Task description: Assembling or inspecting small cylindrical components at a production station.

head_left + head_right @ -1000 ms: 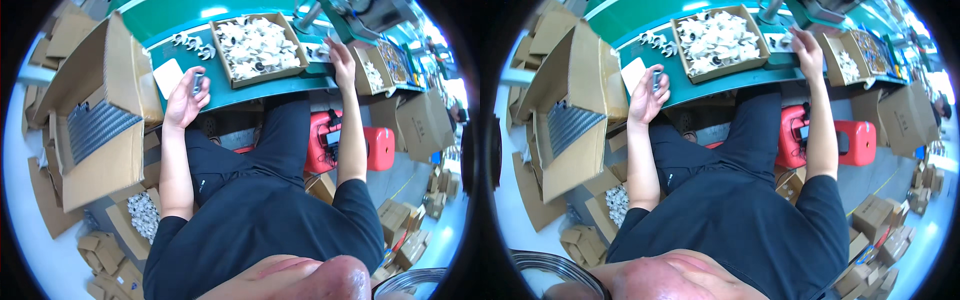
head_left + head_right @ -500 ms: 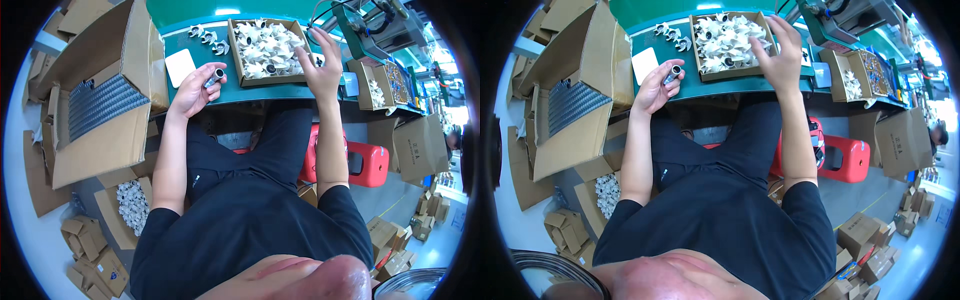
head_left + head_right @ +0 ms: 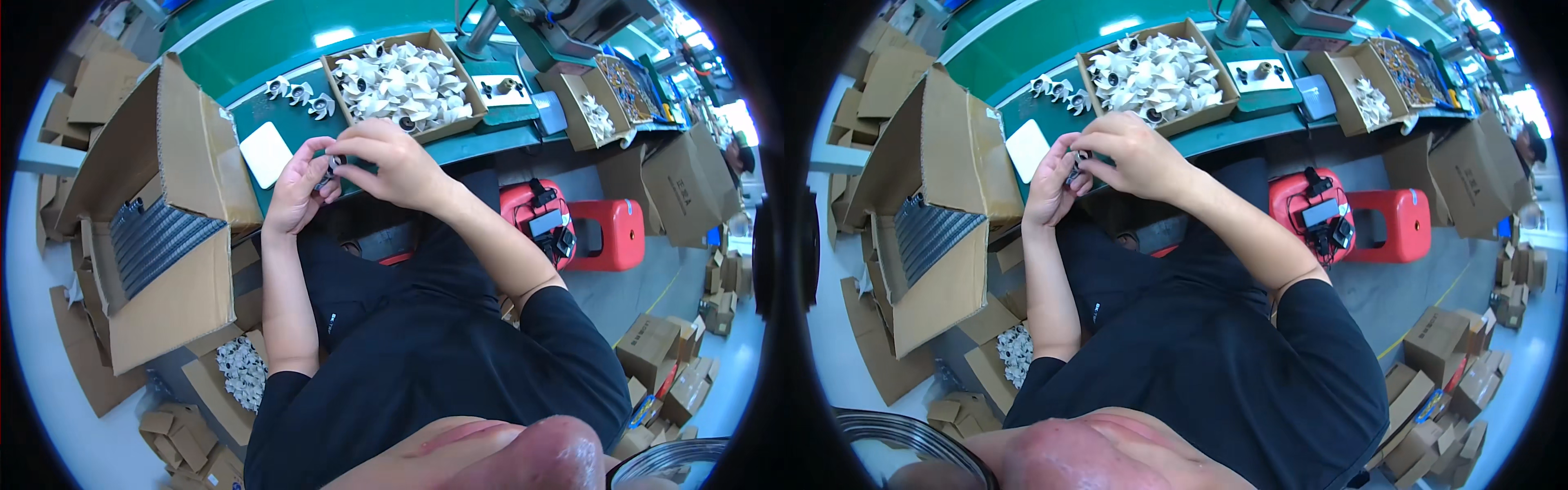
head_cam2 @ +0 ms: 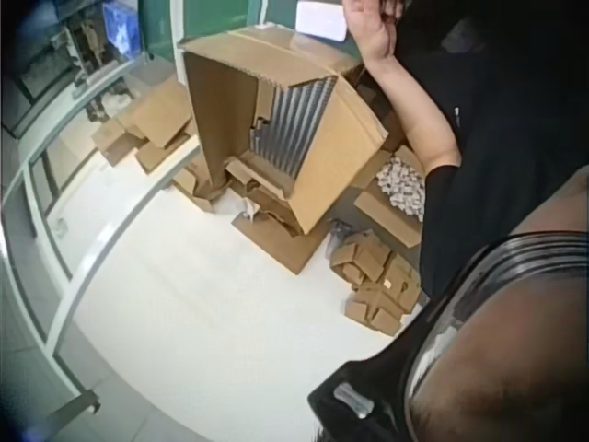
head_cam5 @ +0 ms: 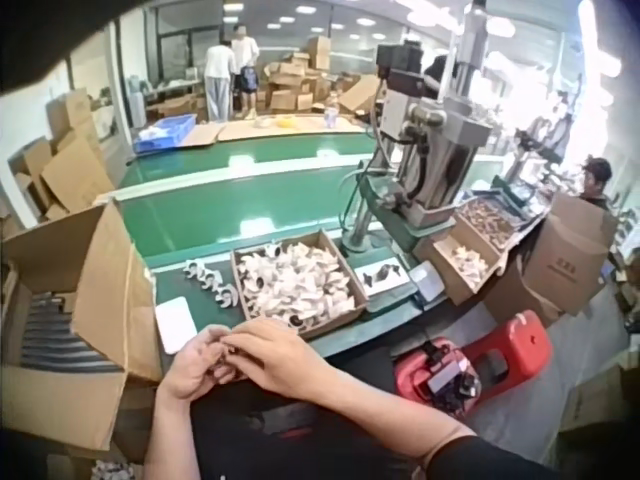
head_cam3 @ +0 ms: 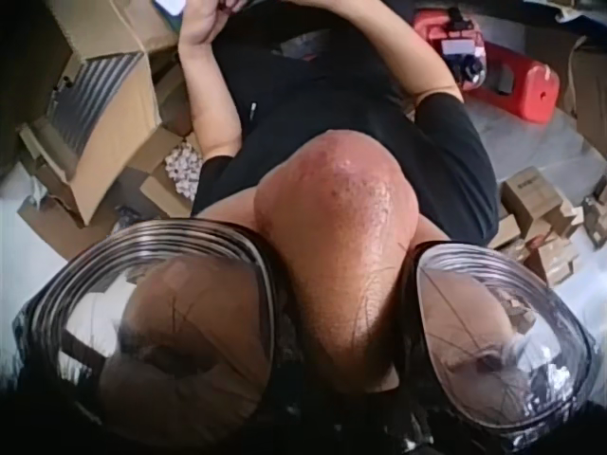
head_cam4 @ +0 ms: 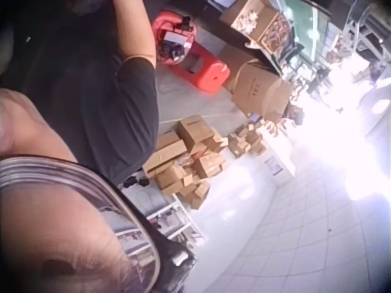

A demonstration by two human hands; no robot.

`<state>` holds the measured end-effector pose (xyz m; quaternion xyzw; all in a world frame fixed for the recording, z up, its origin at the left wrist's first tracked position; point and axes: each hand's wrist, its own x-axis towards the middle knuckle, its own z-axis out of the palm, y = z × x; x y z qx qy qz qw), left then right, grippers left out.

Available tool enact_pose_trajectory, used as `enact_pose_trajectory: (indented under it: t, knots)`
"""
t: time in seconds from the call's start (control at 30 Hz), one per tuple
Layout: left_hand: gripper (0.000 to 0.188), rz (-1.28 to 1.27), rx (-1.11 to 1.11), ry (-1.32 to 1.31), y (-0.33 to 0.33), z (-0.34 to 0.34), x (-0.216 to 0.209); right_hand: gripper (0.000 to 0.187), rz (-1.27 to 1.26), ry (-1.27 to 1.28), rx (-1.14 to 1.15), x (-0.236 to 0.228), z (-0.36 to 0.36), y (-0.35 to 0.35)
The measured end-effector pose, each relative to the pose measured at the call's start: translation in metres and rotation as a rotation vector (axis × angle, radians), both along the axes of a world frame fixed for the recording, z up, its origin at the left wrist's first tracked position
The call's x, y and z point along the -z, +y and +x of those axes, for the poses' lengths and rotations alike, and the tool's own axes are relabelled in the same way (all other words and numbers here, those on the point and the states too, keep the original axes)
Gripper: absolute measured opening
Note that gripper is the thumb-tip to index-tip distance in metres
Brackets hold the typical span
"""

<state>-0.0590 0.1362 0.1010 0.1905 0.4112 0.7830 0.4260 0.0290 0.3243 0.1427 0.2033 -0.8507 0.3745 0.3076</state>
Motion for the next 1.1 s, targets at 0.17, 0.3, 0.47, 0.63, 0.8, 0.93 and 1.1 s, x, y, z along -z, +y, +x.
enact_pose_trajectory:
  t: [0.17,0.3,0.47,0.63,0.8,0.93,1.1]
  knots:
    - [0.035,0.049,0.035,-0.048,-0.008,-0.004,0.000,0.024,-0.143,0.030,0.312,-0.021,0.026,0.050]
    - [0.035,0.093,-0.001,-0.142,-0.002,-0.005,-0.005,0.024,-0.086,0.019,0.794,-0.006,0.053,0.147]
    - [0.038,0.033,-0.085,-0.111,0.004,-0.006,0.003,0.024,0.051,-0.091,0.896,0.004,0.046,0.188]
    - [0.041,0.047,-0.104,-0.117,-0.001,-0.010,0.005,0.025,0.016,-0.323,0.847,-0.019,0.050,0.184]
    - [0.042,0.108,-0.023,-0.146,0.001,-0.011,0.003,0.025,0.168,-0.223,1.012,-0.007,0.080,0.301]
    - [0.043,0.027,-0.045,-0.106,0.005,-0.009,-0.001,0.033,0.608,-0.295,1.349,-0.003,0.110,0.411]
    - [0.044,-0.018,-0.071,-0.091,0.004,-0.011,0.006,0.038,0.582,-0.915,1.235,0.017,0.114,0.440]
